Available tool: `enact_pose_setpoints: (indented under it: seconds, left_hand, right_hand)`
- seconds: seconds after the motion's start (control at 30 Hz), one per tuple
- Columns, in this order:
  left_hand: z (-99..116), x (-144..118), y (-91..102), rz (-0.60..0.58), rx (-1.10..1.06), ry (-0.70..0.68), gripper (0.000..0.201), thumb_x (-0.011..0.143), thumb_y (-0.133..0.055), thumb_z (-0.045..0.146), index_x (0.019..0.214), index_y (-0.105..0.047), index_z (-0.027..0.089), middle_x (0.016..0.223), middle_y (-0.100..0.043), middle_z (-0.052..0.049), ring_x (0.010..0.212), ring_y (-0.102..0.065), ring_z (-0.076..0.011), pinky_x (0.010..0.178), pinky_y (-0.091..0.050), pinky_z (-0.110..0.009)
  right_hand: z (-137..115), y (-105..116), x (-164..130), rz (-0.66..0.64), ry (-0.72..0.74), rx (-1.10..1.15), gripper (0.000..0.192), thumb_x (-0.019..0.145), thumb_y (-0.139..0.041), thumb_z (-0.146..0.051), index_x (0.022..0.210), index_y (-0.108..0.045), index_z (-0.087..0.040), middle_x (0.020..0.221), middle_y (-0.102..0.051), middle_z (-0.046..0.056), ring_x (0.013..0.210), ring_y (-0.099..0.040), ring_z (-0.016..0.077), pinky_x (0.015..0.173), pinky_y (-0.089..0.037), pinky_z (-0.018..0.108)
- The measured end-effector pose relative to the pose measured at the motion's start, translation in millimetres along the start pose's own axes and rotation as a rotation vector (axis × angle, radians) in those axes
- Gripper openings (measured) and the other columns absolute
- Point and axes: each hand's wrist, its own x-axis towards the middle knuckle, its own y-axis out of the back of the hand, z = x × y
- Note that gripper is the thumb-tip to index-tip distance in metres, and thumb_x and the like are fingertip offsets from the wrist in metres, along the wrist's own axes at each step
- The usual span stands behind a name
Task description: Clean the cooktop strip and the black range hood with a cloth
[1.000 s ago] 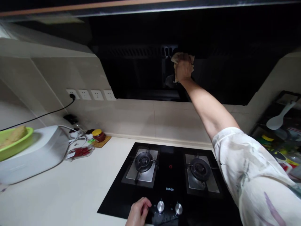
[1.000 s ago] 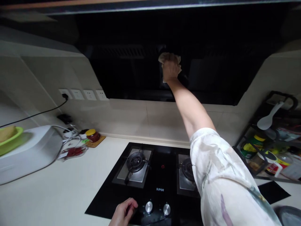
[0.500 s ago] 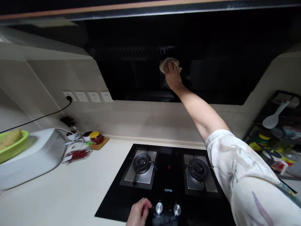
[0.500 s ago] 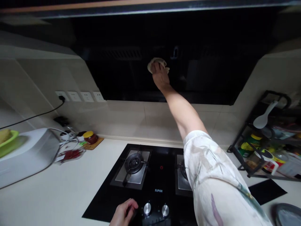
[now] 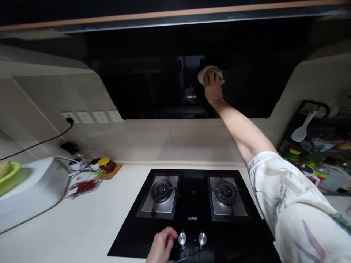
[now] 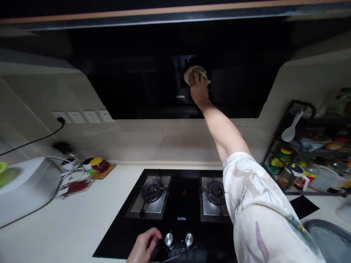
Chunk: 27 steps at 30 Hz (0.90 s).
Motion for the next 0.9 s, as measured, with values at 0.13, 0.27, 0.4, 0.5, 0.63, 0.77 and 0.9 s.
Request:
enact_pose_setpoints:
  seconds: [0.13,0.27,0.4,0.5,0.63,0.77,0.9]
  left_hand:
    - [0.0,-1.6,-1.4,0.001,0.0,-0.006,0.022,0.086,-0.049,0.032,0.079,-0.066,0.018,0.072,-0.062,-0.004,0.065,-0.055,-0.017,0.062,-0.037,-0.024]
    - [-1.9,-1.9,-3.7,-0.024,-0.006,0.014,0.022,0.086,-0.051,0.033,0.08,-0.066,0.018,0.072,-0.062,-0.004,0.065,-0.054,-0.0173,0.063,-0.037,-0.025]
    - [2.5,2.4,-5.0,-0.052,-0.009,0.031,0.023,0.085,-0.049,0.033,0.081,-0.066,0.018,0.074,-0.062,-0.004,0.068,-0.055,-0.0179,0.065,-0.038,-0.025]
    - [8.0,5.5,-5.2,-0.066,-0.003,0.043,0.025,0.085,-0.048,0.035,0.081,-0.065,0.018,0.073,-0.06,-0.004,0.067,-0.052,-0.0176,0.064,-0.037,-0.025]
    - [10.5,7.3,-8.5,-0.08,-0.001,0.046,0.026,0.084,-0.047,0.037,0.08,-0.065,0.018,0.072,-0.058,-0.004,0.066,-0.049,-0.0173,0.063,-0.035,-0.026]
    - [8.9,9.6,-13.5,-0.101,0.007,0.057,0.027,0.084,-0.046,0.038,0.081,-0.064,0.017,0.072,-0.058,-0.004,0.066,-0.048,-0.0173,0.063,-0.034,-0.026]
    - [10.8,14.0,-14.1,-0.104,0.008,0.054,0.027,0.084,-0.047,0.038,0.081,-0.064,0.017,0.075,-0.06,-0.005,0.069,-0.051,-0.0184,0.065,-0.036,-0.026]
  right_hand:
    - [6.7,18.0,11.9,0.086,-0.04,-0.009,0.067,0.101,-0.013,-0.012,0.164,-0.037,-0.013,0.162,-0.036,0.018,0.152,-0.033,0.0332,0.127,-0.028,0.059]
    - [23.5,20.6,13.2,0.127,-0.011,-0.061,0.068,0.102,-0.013,-0.016,0.168,-0.03,-0.016,0.162,-0.038,0.018,0.151,-0.034,0.0342,0.128,-0.027,0.06]
    - [32.0,-0.5,-2.5,0.054,-0.029,-0.113,0.061,0.106,-0.015,-0.016,0.163,-0.034,-0.003,0.152,-0.045,0.026,0.145,-0.043,0.035,0.123,-0.032,0.057]
    - [40.2,-3.8,-2.2,0.064,-0.007,-0.104,0.06,0.109,-0.013,-0.019,0.161,-0.038,-0.004,0.153,-0.046,0.025,0.144,-0.044,0.0332,0.123,-0.032,0.055]
    - [68.2,15.9,15.5,0.208,-0.105,-0.082,0.068,0.105,-0.004,-0.015,0.163,-0.037,-0.005,0.156,-0.042,0.022,0.148,-0.037,0.0323,0.127,-0.026,0.053]
    - [94.7,24.2,18.6,0.258,-0.147,-0.046,0.067,0.107,-0.004,-0.02,0.165,-0.034,-0.005,0.158,-0.04,0.022,0.149,-0.034,0.0329,0.127,-0.022,0.058]
    - [98.9,14.5,1.5,0.175,-0.183,-0.072,0.067,0.102,-0.01,-0.009,0.165,-0.031,-0.001,0.16,-0.037,0.024,0.148,-0.036,0.0331,0.126,-0.025,0.057]
